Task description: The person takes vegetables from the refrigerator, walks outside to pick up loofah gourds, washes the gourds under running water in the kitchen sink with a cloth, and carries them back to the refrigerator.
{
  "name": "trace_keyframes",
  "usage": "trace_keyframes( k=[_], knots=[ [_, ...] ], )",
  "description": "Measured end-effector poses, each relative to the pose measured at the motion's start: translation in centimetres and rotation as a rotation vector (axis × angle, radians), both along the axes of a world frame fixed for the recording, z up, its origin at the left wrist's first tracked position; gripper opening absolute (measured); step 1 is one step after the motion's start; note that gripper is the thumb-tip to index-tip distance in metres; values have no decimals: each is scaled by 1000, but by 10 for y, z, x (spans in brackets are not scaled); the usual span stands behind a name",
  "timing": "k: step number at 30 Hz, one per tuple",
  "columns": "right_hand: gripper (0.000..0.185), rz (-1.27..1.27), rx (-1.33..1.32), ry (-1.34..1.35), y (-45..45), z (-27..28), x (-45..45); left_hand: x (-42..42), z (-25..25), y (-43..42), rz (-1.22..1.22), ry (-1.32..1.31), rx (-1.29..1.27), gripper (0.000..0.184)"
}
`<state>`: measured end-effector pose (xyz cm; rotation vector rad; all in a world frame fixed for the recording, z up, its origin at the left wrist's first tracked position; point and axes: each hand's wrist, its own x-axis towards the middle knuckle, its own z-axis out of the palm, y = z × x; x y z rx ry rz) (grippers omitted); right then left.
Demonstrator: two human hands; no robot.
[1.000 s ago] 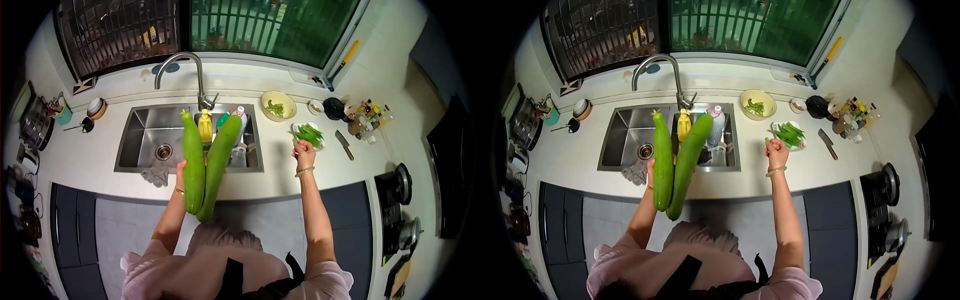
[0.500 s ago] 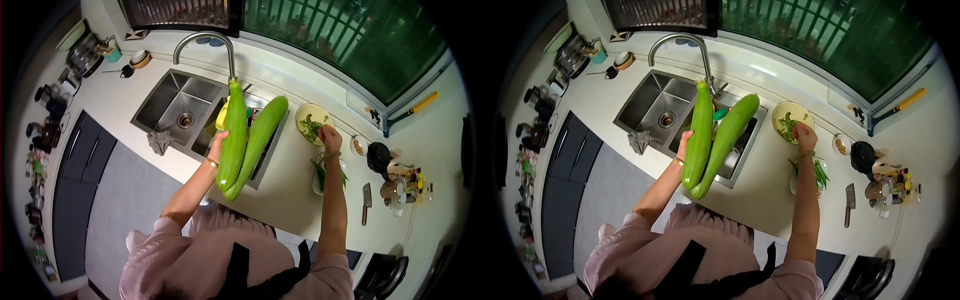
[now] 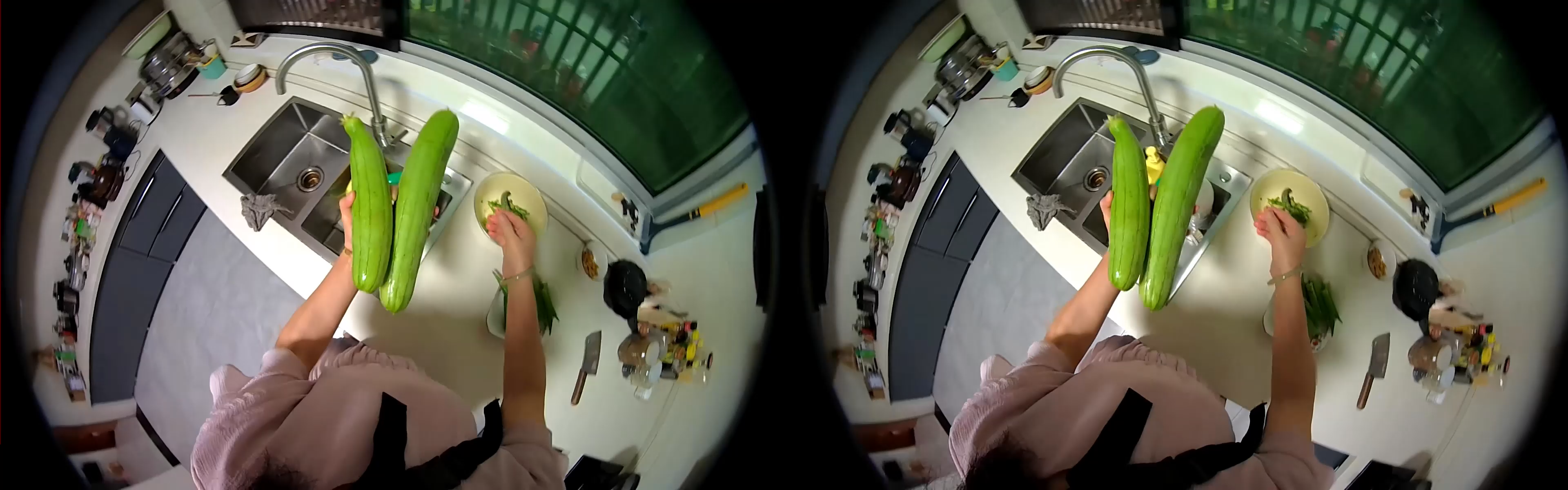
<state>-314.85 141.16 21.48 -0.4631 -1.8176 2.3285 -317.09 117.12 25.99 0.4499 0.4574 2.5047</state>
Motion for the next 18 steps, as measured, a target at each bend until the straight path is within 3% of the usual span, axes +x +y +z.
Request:
trace_keyframes(
  k=[4,6,10,18],
  knots=[
    [21,111,2,-2,-2,-13,-6,12,-23,-30,145,-26,74,54],
    [22,164,36,-21,-8,-14,-13,22,-33,-62,316,-206,-8,56],
    [23,243,120,-48,-23,-15,-20,33,-27,-101,518,-326,-93,57],
    [33,399,387,151,-83,-28,-97,-1,-18,-165,452,-239,-45,71]
  ],
)
